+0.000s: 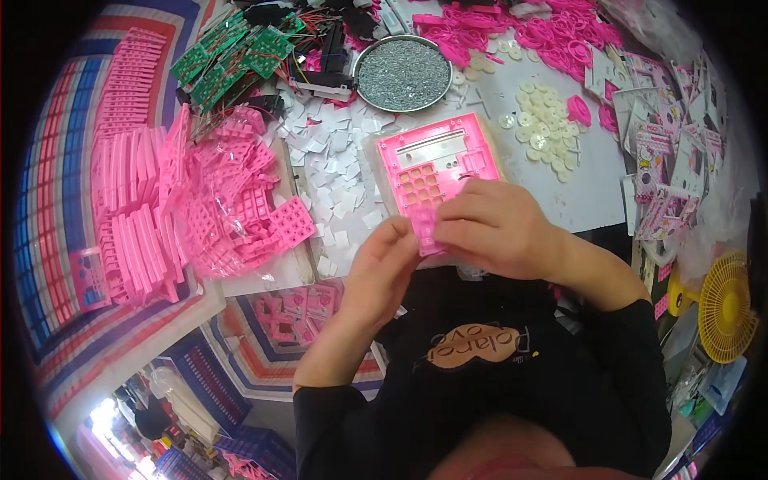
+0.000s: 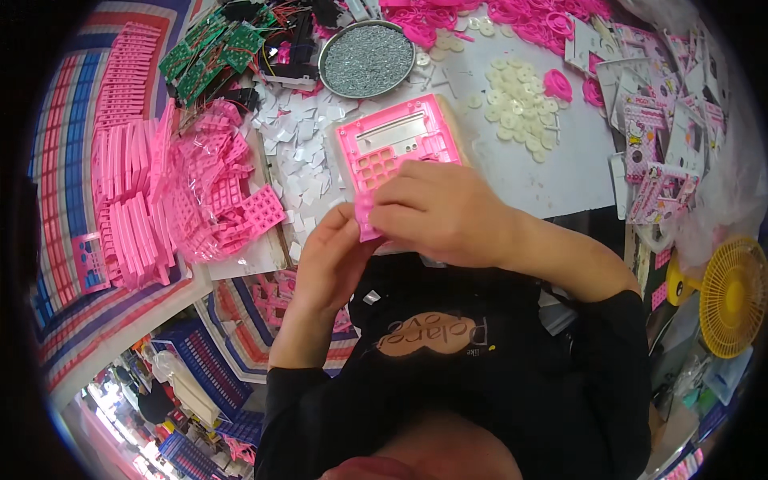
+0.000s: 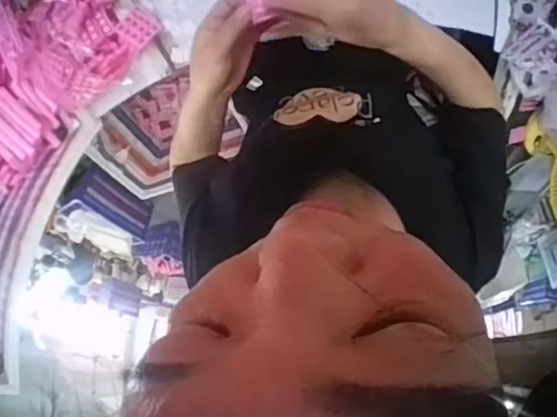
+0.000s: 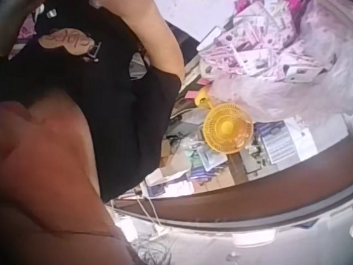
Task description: Assembling electronic components and plastic parts into toy calculators using a hot glue gun.
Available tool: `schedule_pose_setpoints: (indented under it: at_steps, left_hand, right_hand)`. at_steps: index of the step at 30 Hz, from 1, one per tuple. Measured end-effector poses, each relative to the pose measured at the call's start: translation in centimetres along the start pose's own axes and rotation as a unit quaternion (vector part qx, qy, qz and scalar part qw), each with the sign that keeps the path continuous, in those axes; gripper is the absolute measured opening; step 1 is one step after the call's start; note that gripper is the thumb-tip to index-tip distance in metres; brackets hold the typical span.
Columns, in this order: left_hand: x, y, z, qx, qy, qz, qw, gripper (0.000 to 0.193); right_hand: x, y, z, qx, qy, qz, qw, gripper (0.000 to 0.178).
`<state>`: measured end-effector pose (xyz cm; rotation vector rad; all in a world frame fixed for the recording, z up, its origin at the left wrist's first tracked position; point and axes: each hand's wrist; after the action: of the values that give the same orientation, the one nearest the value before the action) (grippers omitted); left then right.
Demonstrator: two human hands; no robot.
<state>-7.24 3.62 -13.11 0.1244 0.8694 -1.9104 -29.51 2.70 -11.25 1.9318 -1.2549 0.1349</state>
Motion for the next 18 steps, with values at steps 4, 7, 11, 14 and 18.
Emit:
schedule_pose_setpoints:
  at_steps: [4, 7, 11, 14, 18]
  left_hand:
    - [-1.3, 2.0, 1.2, 0.326, -0.108, 0.039, 0.938, 0.017]
    - [-0.1, 3.0, 0.5, 0.404, -0.197, 0.146, 0.882, 0.01]
    - [1.2, 3.0, 0.5, 0.538, -0.305, 0.143, 0.773, 0.015]
    - [1.7, 3.3, 0.5, 0.588, -0.358, 0.131, 0.713, 0.018]
    - [2.8, 2.8, 0.8, 0.673, -0.401, 0.081, 0.616, 0.023]
  right_hand:
    - [-1.0, 2.7, -0.7, 0.145, -0.203, -0.085, 0.965, 0.018]
    - [-0.4, 1.5, 1.3, 0.169, -0.236, -0.064, 0.955, 0.014]
    - [2.3, -1.4, 5.8, 0.072, -0.185, -0.03, 0.98, 0.018]
    - [3.4, -2.1, 6.5, 0.014, -0.198, -0.035, 0.98, 0.022]
    - [2.6, -1.1, 4.7, -0.032, -0.135, 0.032, 0.99, 0.019]
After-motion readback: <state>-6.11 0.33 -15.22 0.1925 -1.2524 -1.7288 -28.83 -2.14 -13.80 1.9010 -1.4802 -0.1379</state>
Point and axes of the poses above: each hand's wrist, its own x-axis towards the middle knuckle, its own y-axis out of the back of the hand, z = x × y, and after that the axes turned 8 degrees about x, right-handed
